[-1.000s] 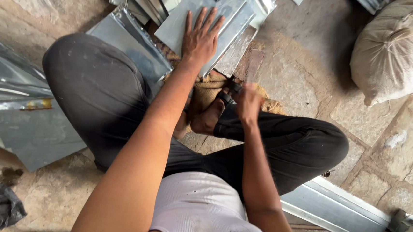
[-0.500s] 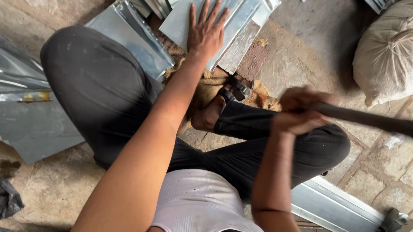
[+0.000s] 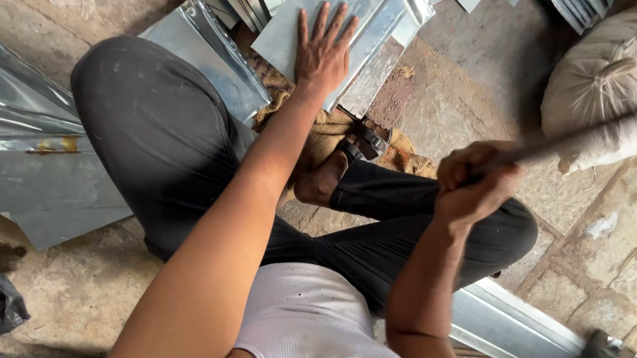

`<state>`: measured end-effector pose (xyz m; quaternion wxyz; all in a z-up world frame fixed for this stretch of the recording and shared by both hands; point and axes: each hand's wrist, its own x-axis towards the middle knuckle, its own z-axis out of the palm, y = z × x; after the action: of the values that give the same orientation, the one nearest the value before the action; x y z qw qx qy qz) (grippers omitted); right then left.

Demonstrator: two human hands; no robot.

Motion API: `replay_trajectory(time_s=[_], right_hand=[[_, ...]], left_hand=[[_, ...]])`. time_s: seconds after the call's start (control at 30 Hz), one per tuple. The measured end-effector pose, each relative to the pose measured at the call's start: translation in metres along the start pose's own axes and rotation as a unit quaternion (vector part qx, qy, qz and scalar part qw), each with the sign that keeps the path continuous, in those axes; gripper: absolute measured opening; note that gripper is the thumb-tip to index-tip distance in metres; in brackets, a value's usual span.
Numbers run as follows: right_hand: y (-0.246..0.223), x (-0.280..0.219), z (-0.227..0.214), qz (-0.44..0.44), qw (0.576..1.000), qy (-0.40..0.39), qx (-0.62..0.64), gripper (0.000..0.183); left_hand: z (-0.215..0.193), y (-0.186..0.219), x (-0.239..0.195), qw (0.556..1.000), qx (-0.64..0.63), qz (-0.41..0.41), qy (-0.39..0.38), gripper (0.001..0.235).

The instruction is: The person sits on the floor and uses a hammer to fold the edges of metal sheets against a heavy metal block, then stacks the finished pieces into a pile.

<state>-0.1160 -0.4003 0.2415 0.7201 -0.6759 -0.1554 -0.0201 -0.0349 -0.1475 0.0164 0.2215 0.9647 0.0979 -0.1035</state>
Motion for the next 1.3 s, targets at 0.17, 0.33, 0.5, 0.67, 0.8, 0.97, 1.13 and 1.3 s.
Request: replay_trajectory(time_s=[0.17,0.33,0.5,0.67,0.8,0.97,1.13,1.3], right_hand=[[0.094,-0.037,0.0,-0.065,0.992,0.095,-0.044,0.054],[0.141,-0.079,0.02,0.396,0.913,0.018,-0.095,0.039],[0.04,-0.04,0.012,0.261,0.965,0.023,-0.02,0.043],[-0.011,-0.007,0.0,-0.059,0.998,0.024,0.006,0.051],[0.077,-0.046,-0.013,-0.036,0.989,0.103,-0.098,0.055],[0.156,-0.077,0.011,0.203,0.893,-0.02,-0.402,0.04],[0.052,-0.039,0.006,0.21,0.976,0.025,-0.057,0.045],[-0.029,-0.016,0.004,0.027,0.999,0.034,0.014,0.041]], left_hand=[[0.005,-0.002,0.003,1.0,0.003,-0.005,-0.008,0.062],[0.003,0.002,-0.004,1.0,0.022,0.001,-0.003,0.067],[0.022,0.002,0.001,0.999,-0.005,0.01,0.038,0.062],[0.031,-0.002,0.015,0.999,-0.001,-0.001,0.05,0.067],[0.04,0.001,0.023,0.999,0.014,-0.018,0.044,0.069],[0.038,0.002,0.018,0.997,0.029,0.0,0.068,0.07],[0.025,0.004,0.018,0.999,0.042,-0.018,0.029,0.069],[0.007,-0.009,0.005,0.995,0.059,0.03,-0.075,0.062]])
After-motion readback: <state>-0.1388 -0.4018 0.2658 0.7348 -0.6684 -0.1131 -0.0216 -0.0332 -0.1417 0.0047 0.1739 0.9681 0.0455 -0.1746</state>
